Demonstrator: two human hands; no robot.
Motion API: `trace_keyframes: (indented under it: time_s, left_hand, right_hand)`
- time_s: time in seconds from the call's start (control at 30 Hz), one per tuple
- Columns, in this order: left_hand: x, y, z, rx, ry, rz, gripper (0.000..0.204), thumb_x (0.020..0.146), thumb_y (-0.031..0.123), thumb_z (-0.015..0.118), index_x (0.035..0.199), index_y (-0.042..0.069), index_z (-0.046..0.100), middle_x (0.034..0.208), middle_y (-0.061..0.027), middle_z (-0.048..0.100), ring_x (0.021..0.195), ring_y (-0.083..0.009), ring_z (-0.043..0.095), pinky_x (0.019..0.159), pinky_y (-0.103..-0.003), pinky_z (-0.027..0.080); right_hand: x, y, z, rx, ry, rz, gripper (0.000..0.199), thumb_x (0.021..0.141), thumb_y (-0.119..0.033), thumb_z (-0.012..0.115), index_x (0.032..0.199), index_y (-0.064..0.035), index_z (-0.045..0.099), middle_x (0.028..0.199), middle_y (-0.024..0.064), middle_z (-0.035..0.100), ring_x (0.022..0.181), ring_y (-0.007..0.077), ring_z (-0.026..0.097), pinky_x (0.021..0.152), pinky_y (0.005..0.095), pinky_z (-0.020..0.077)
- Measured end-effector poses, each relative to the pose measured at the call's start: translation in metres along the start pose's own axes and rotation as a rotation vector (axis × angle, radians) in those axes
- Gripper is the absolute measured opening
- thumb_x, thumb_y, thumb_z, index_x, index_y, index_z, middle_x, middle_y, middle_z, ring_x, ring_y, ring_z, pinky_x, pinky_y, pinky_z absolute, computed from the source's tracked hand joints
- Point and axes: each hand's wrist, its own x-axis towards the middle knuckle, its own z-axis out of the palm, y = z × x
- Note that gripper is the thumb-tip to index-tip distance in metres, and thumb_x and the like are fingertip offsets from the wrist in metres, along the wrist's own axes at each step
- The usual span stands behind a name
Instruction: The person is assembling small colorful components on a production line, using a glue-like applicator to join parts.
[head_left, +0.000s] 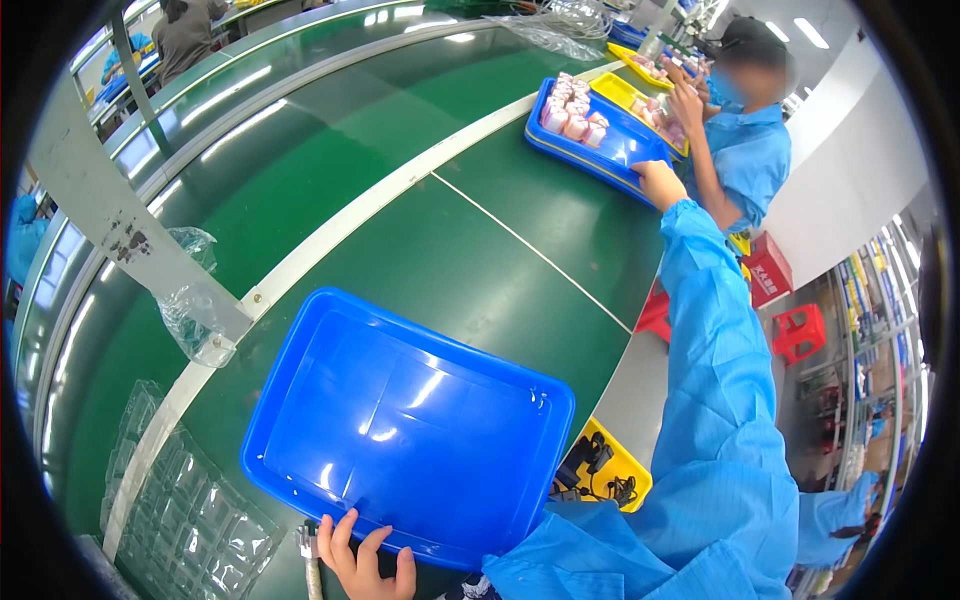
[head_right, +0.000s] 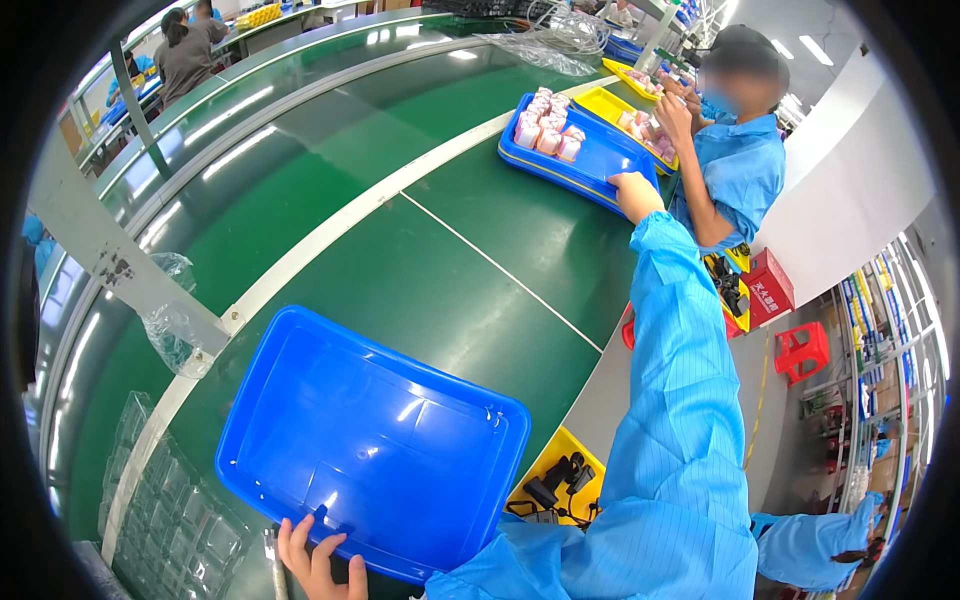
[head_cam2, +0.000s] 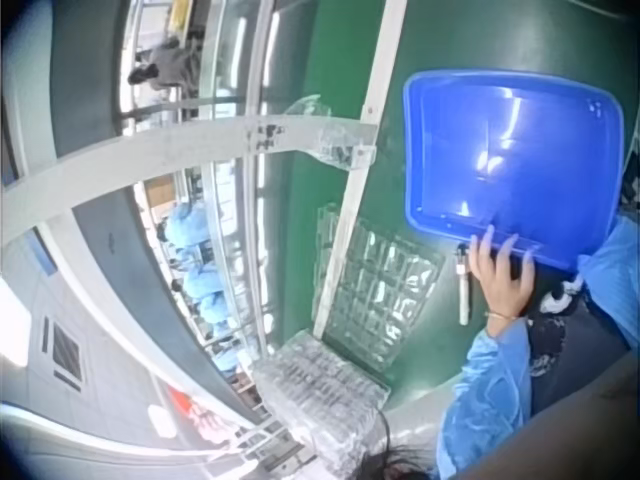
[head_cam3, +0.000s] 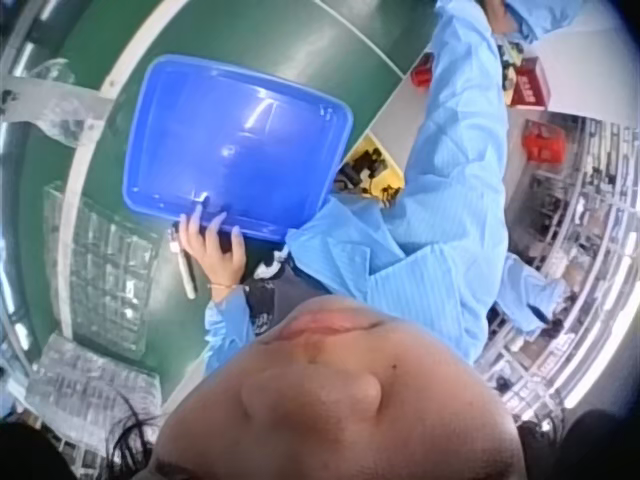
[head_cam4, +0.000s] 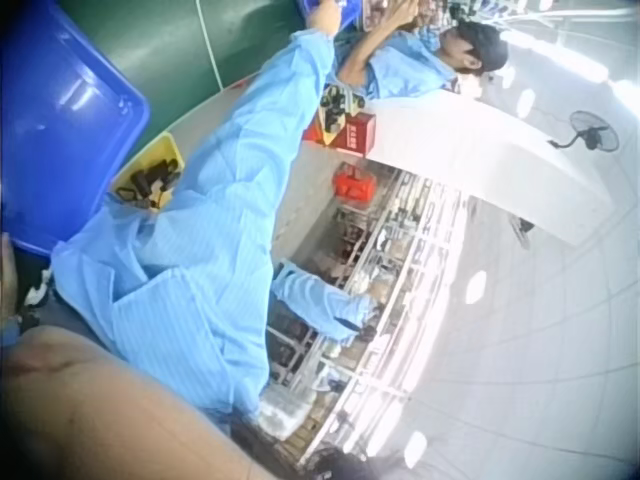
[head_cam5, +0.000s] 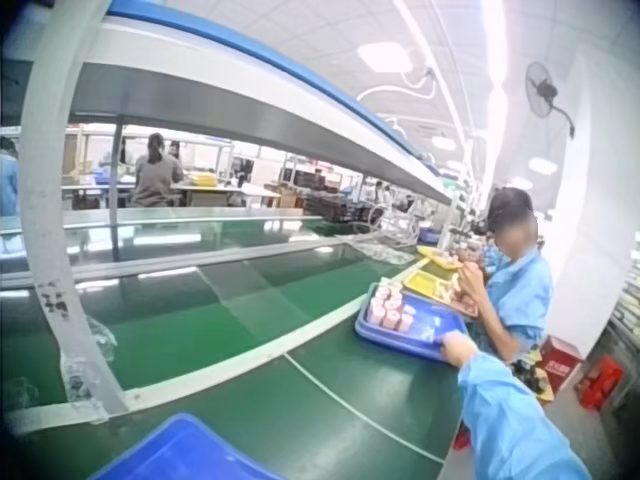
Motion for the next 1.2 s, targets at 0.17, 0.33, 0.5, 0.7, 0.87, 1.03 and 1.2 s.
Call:
trace_keyframes:
  time_s: [0.17,0.33,0.5,0.7,0.87,1.03,1.2]
  left_hand:
    - [0.0,0.0,0.0,0.0,-0.002,0.0,0.029,0.079,0.024,0.065,0.104,0.008,0.063,0.129,-0.0183,0.049,0.124,-0.045,0.036,0.104,-0.057,0.027]
    - [-0.003,-0.001,0.001,0.011,-0.005,-0.014,0.029,0.079,0.024,0.065,0.104,0.008,0.063,0.129,-0.018,0.05,0.124,-0.0451,0.036,0.104,-0.057,0.026]
    - [-0.002,-0.001,0.001,0.018,-0.002,0.001,0.03,0.078,0.023,0.066,0.104,0.009,0.063,0.129,-0.0177,0.049,0.124,-0.0447,0.036,0.104,-0.057,0.025]
    - [0.002,0.001,0.0,-0.009,-0.018,0.008,0.029,0.078,0.021,0.067,0.105,0.009,0.063,0.13,-0.0172,0.049,0.124,-0.0446,0.035,0.105,-0.057,0.025]
    - [-0.006,0.005,-0.006,0.042,0.012,0.006,0.036,0.079,0.019,0.067,0.112,0.006,0.06,0.13,-0.0174,0.048,0.124,-0.0424,0.037,0.106,-0.052,0.026]
    - [0.001,-0.008,0.004,-0.008,0.051,0.031,0.028,0.07,0.019,0.073,0.095,0.011,0.066,0.125,-0.0161,0.051,0.122,-0.0434,0.04,0.1,-0.049,0.035]
    - [-0.007,-0.004,0.0,-0.031,0.063,-0.034,0.033,0.074,0.022,0.073,0.102,0.009,0.064,0.134,-0.0193,0.046,0.128,-0.0465,0.035,0.103,-0.051,0.033]
  right_hand:
    - [-0.005,-0.015,0.01,-0.203,0.398,0.101,0.017,0.074,-0.007,0.061,0.089,-0.0144,0.064,0.093,0.0051,0.065,0.091,0.0247,0.061,0.082,0.0438,0.0425]
    - [-0.003,-0.05,-0.005,-0.21,0.695,0.256,0.011,0.071,-0.014,0.064,0.08,-0.0191,0.066,0.083,-0.0014,0.063,0.082,0.0204,0.058,0.078,0.0419,0.0388]
    - [-0.025,-0.06,-0.013,-0.114,0.645,0.18,0.012,0.069,-0.014,0.063,0.079,-0.0182,0.068,0.08,0.0001,0.063,0.081,0.0215,0.06,0.07,0.0393,0.0415]
    - [-0.046,-0.064,-0.012,-0.032,0.626,0.194,0.015,0.074,-0.026,0.063,0.083,-0.0181,0.072,0.086,-0.0001,0.066,0.087,0.0221,0.06,0.073,0.0406,0.0423]
    - [-0.029,-0.058,-0.028,-0.052,0.437,0.967,0.052,0.07,-0.051,0.067,0.114,-0.0235,0.065,0.127,0.0093,0.051,0.116,0.0389,0.046,0.092,0.0533,0.0423]
    - [-0.059,0.1,0.015,1.423,0.087,1.24,0.027,0.081,-0.019,0.059,0.103,-0.0042,0.052,0.086,0.0138,0.061,0.074,0.0295,0.064,0.068,0.0411,0.0584]
    - [-0.068,0.038,0.015,1.581,0.242,0.802,0.027,0.084,-0.003,0.043,0.104,0.0149,0.046,0.096,0.0236,0.061,0.083,0.0389,0.066,0.071,0.0453,0.0608]
